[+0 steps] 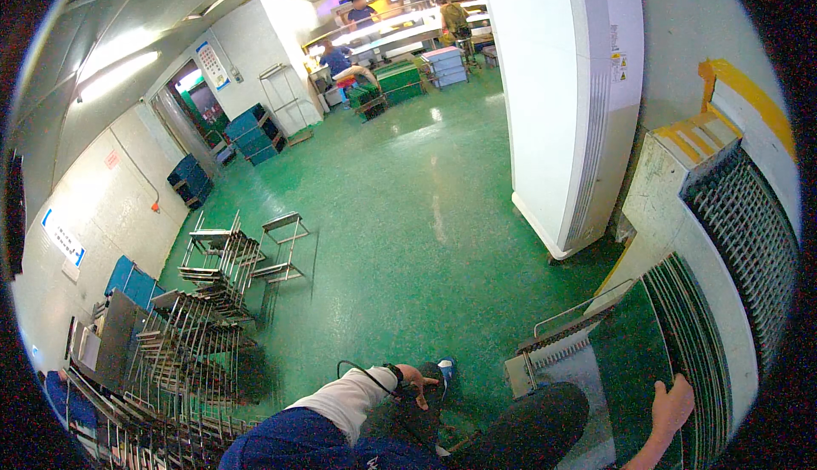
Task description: The recorder loads green PCB boards one by one into a processing machine from a storage rack.
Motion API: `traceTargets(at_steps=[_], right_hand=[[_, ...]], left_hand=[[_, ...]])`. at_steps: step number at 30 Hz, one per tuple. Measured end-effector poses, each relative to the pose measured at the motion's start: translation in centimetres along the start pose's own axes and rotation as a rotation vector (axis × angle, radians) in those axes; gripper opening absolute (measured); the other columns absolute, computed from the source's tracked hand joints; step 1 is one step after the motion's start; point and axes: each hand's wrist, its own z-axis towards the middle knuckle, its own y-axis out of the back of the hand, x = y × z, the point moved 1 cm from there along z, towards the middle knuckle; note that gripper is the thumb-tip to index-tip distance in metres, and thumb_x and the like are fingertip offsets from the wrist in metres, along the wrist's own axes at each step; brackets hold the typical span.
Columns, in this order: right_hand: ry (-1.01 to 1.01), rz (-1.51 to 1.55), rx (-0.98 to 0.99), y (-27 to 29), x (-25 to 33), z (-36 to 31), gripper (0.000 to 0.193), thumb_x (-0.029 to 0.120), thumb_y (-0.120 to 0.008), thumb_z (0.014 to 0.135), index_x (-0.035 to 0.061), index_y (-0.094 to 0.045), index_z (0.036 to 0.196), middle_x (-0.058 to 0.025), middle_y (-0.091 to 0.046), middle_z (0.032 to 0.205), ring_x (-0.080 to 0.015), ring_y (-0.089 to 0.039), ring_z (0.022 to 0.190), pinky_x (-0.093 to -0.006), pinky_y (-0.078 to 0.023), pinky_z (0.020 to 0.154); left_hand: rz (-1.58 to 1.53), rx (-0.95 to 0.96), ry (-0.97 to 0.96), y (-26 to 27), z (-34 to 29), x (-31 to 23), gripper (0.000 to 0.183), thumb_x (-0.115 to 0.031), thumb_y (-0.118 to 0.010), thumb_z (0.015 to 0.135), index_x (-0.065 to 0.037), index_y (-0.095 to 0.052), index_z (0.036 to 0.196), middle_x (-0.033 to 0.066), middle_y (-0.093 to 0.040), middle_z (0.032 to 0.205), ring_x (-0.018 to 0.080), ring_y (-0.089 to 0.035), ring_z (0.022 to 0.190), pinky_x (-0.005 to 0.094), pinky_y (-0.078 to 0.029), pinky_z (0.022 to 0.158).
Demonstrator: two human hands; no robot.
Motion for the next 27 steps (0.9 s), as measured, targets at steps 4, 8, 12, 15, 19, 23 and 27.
traceTargets(at_steps=[4, 8, 12, 15, 19, 23, 27], right_hand=[[0.009, 0.015, -0.021, -0.38, -0.34, 0.01, 0.050, 0.022, -0.077, 0.076, -0.0018, -0.062, 0.117, -0.0215, -0.065, 0.108, -0.0373, -0.061, 0.104, -0.0462, -0.047, 0.090], [0.002, 0.009, 0.009, -0.17, -0.27, 0.03, 0.050, 0.024, -0.076, 0.077, -0.0015, -0.061, 0.117, -0.0211, -0.065, 0.109, -0.0371, -0.061, 0.105, -0.0464, -0.047, 0.091], [0.006, 0.001, 0.017, -0.27, -0.36, 0.10, 0.050, 0.025, -0.076, 0.077, -0.0011, -0.061, 0.118, -0.0207, -0.065, 0.110, -0.0367, -0.060, 0.106, -0.0467, -0.046, 0.092], [0.002, -0.004, 0.023, -0.20, -0.29, 0.07, 0.050, 0.025, -0.076, 0.077, -0.0008, -0.061, 0.118, -0.0206, -0.065, 0.111, -0.0367, -0.060, 0.106, -0.0467, -0.046, 0.092], [0.011, -0.010, 0.002, -0.33, -0.33, 0.02, 0.051, 0.025, -0.077, 0.077, -0.0005, -0.061, 0.118, -0.0206, -0.065, 0.110, -0.0368, -0.060, 0.106, -0.0466, -0.046, 0.092], [0.012, -0.007, 0.008, -0.45, -0.49, 0.19, 0.051, 0.025, -0.077, 0.076, -0.0004, -0.061, 0.118, -0.0204, -0.065, 0.109, -0.0367, -0.060, 0.105, -0.0463, -0.047, 0.092], [0.009, 0.000, 0.009, -0.52, -0.57, 0.27, 0.052, 0.025, -0.078, 0.076, -0.0005, -0.061, 0.118, -0.0201, -0.065, 0.109, -0.0369, -0.061, 0.105, -0.0461, -0.047, 0.092]], left_hand=[[0.010, -0.005, -0.001, 0.23, 0.00, -0.29, 0.094, -0.058, -0.065, 0.078, -0.039, -0.013, 0.154, 0.0171, -0.038, 0.147, 0.0371, -0.042, 0.133, 0.0506, -0.037, 0.106], [0.017, -0.011, 0.001, 0.20, -0.02, -0.46, 0.092, -0.057, -0.064, 0.079, -0.039, -0.014, 0.154, 0.0173, -0.039, 0.146, 0.0371, -0.042, 0.133, 0.0504, -0.037, 0.106], [0.019, -0.016, 0.001, 0.13, 0.01, -0.42, 0.090, -0.057, -0.063, 0.080, -0.039, -0.015, 0.153, 0.0175, -0.040, 0.145, 0.0370, -0.043, 0.132, 0.0502, -0.037, 0.106], [0.023, -0.017, 0.000, 0.06, 0.02, -0.49, 0.088, -0.057, -0.062, 0.081, -0.039, -0.015, 0.153, 0.0176, -0.041, 0.145, 0.0370, -0.044, 0.132, 0.0501, -0.037, 0.106], [0.018, -0.019, -0.003, -0.01, -0.01, -0.47, 0.086, -0.057, -0.061, 0.082, -0.040, -0.016, 0.153, 0.0178, -0.042, 0.144, 0.0369, -0.044, 0.132, 0.0499, -0.037, 0.106], [0.024, -0.023, -0.003, 0.02, 0.01, -0.51, 0.084, -0.057, -0.060, 0.083, -0.040, -0.017, 0.153, 0.0180, -0.044, 0.143, 0.0369, -0.045, 0.131, 0.0497, -0.037, 0.106], [0.026, -0.024, 0.000, 0.00, 0.02, -0.52, 0.082, -0.056, -0.059, 0.084, -0.040, -0.018, 0.153, 0.0182, -0.045, 0.142, 0.0368, -0.045, 0.131, 0.0495, -0.037, 0.106]])
